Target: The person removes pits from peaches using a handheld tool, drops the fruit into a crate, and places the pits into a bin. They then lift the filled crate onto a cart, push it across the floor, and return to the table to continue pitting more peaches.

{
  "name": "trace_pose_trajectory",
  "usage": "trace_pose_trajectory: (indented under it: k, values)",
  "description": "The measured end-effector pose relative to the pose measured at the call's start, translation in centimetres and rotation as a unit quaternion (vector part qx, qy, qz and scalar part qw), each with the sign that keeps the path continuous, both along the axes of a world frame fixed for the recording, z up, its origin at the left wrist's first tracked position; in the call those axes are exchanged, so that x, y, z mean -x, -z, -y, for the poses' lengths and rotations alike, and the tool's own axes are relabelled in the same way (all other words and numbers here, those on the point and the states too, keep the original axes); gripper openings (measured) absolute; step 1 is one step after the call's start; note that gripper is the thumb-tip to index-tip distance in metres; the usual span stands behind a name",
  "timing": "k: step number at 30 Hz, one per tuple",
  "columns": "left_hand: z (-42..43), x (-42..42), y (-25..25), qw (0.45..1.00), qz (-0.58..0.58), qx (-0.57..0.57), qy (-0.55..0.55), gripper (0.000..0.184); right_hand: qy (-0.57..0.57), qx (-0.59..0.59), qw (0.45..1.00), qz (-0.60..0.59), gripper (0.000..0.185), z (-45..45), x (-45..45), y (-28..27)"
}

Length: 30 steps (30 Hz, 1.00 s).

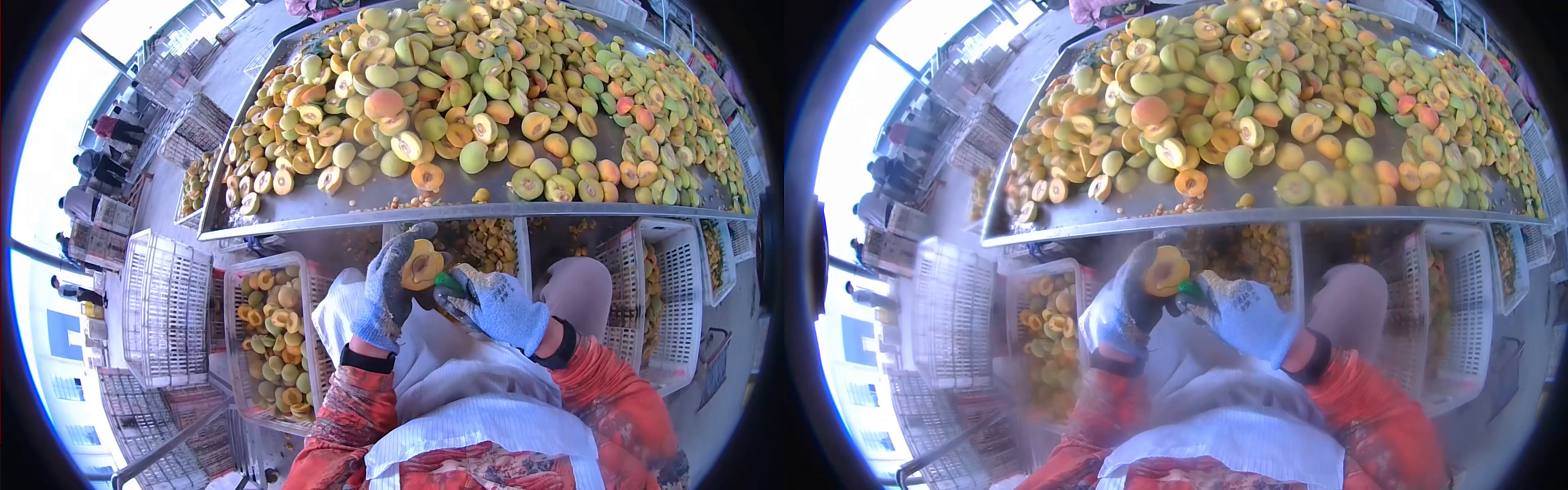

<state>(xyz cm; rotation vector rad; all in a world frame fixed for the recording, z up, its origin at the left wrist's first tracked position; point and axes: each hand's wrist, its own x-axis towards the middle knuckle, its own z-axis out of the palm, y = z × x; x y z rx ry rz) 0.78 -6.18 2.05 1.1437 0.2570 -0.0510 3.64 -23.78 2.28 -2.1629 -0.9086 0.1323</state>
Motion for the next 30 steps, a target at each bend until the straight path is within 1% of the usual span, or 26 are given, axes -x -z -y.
trace_pose_trajectory:
  k: [2, 3, 4, 6, 7, 8, 9, 10, 11, 12, 13, 14, 15, 16, 17, 18, 19, 20, 21, 22, 23, 24, 26, 27, 29, 30]
  values:
    - [0.6, 0.2, -0.2, 0.989, 0.031, -0.142, 0.001, 0.035, 0.0, 0.019, 1.0, -0.004, 0.032, 0.1, 0.0, 0.2]
    - [0.8, 0.4, -0.4, 0.976, 0.054, -0.212, 0.002, 0.032, -0.005, 0.025, 0.999, -0.035, 0.032, 0.2, 0.1, 0.0]
    - [0.9, 0.5, -0.7, 0.976, 0.054, -0.213, 0.001, 0.032, -0.01, 0.031, 0.997, -0.064, 0.033, 0.3, 0.1, -0.1]
    - [1.2, 0.8, -1.8, 0.998, -0.017, -0.065, -0.018, 0.032, 0.001, 0.017, 0.998, -0.056, 0.032, 0.3, 0.5, 0.3]
    - [1.2, 0.9, -2.5, 0.998, -0.016, -0.066, -0.019, 0.032, 0.012, 0.003, 0.999, -0.048, 0.032, 0.3, 0.6, 0.5]
    - [1.2, 1.0, -3.3, 0.997, -0.04, -0.06, -0.013, 0.032, 0.011, 0.003, 0.999, -0.048, 0.032, 0.3, 0.6, 0.5]
    - [1.2, 1.2, -3.8, 0.996, -0.065, -0.053, -0.008, 0.032, 0.003, 0.0, 0.999, -0.049, 0.033, 0.3, 0.6, 0.6]
    - [1.3, 1.3, -4.2, 0.996, -0.065, -0.054, -0.01, 0.032, -0.005, -0.004, 0.999, -0.048, 0.035, 0.4, 0.6, 0.7]
    - [1.2, 1.4, -4.4, 0.992, -0.062, -0.108, 0.005, 0.032, -0.006, -0.004, 0.999, -0.049, 0.035, 0.5, 0.6, 0.9]
    - [1.2, 1.4, -4.6, 0.985, -0.057, -0.161, 0.021, 0.031, -0.017, -0.011, 0.996, -0.088, 0.035, 0.5, 0.6, 1.2]
    - [1.3, 1.5, -4.4, 0.985, -0.057, -0.162, 0.019, 0.031, -0.028, -0.018, 0.991, -0.128, 0.035, 0.5, 0.5, 1.4]
    - [1.5, 1.7, -4.0, 0.995, -0.055, -0.083, -0.017, 0.03, -0.03, -0.019, 0.991, -0.128, 0.035, 0.4, 0.6, 1.0]
    - [1.8, 2.0, -3.6, 0.997, -0.053, -0.004, -0.054, 0.029, -0.043, -0.024, 0.979, -0.199, 0.034, 0.3, 0.8, 0.3]
    - [2.0, 2.1, -3.2, 0.997, -0.05, -0.006, -0.059, 0.029, -0.057, -0.028, 0.962, -0.266, 0.033, 0.1, 0.7, -0.3]
    - [2.1, 2.3, -2.7, 0.996, -0.052, 0.01, -0.072, 0.029, -0.064, -0.03, 0.963, -0.26, 0.033, 0.0, 0.9, -0.6]
    - [2.1, 2.3, -2.6, 0.995, -0.049, 0.023, -0.089, 0.029, -0.053, -0.107, 0.922, -0.368, 0.029, -0.1, 1.4, -0.7]
    - [2.2, 2.4, -3.1, 0.993, -0.059, 0.029, -0.095, 0.029, -0.05, -0.181, 0.864, -0.467, 0.027, -0.4, 1.6, -0.9]
    - [1.9, 2.5, -1.8, 0.996, 0.013, 0.039, -0.082, 0.031, -0.05, -0.13, 0.884, -0.446, 0.027, -0.4, 1.4, -1.1]
    - [1.7, 2.5, -1.0, 0.992, 0.04, 0.088, -0.078, 0.032, -0.056, -0.117, 0.89, -0.438, 0.027, -0.4, 1.2, -0.9]
    - [1.7, 2.4, -1.6, 0.995, -0.007, 0.054, -0.086, 0.031, -0.051, -0.098, 0.887, -0.449, 0.026, -0.3, 1.0, -0.6]
    - [1.7, 2.3, -2.8, 0.996, -0.024, 0.027, -0.08, 0.031, -0.034, -0.092, 0.881, -0.464, 0.028, -0.1, 0.6, -0.2]
    - [1.3, 2.2, -3.4, 0.996, -0.05, 0.051, -0.052, 0.029, -0.093, -0.07, 0.967, -0.226, 0.028, 0.0, -0.1, -0.1]
    - [1.0, 1.9, -4.2, 0.989, -0.144, 0.02, -0.015, 0.029, -0.119, 0.091, 0.968, -0.203, 0.029, 1.0, -1.1, -2.0]
    - [0.9, 1.9, -4.5, 0.99, -0.138, 0.019, -0.02, 0.029, -0.124, 0.091, 0.968, -0.197, 0.029, 1.3, -1.6, -1.5]
    - [1.1, 2.3, -4.5, 0.99, -0.14, 0.012, 0.013, 0.029, -0.195, 0.067, 0.97, -0.127, 0.03, 2.0, -1.8, -0.6]
    - [1.2, 2.4, -4.3, 0.991, -0.136, 0.012, 0.012, 0.029, -0.196, 0.067, 0.97, -0.124, 0.03, 2.0, -1.8, -0.9]
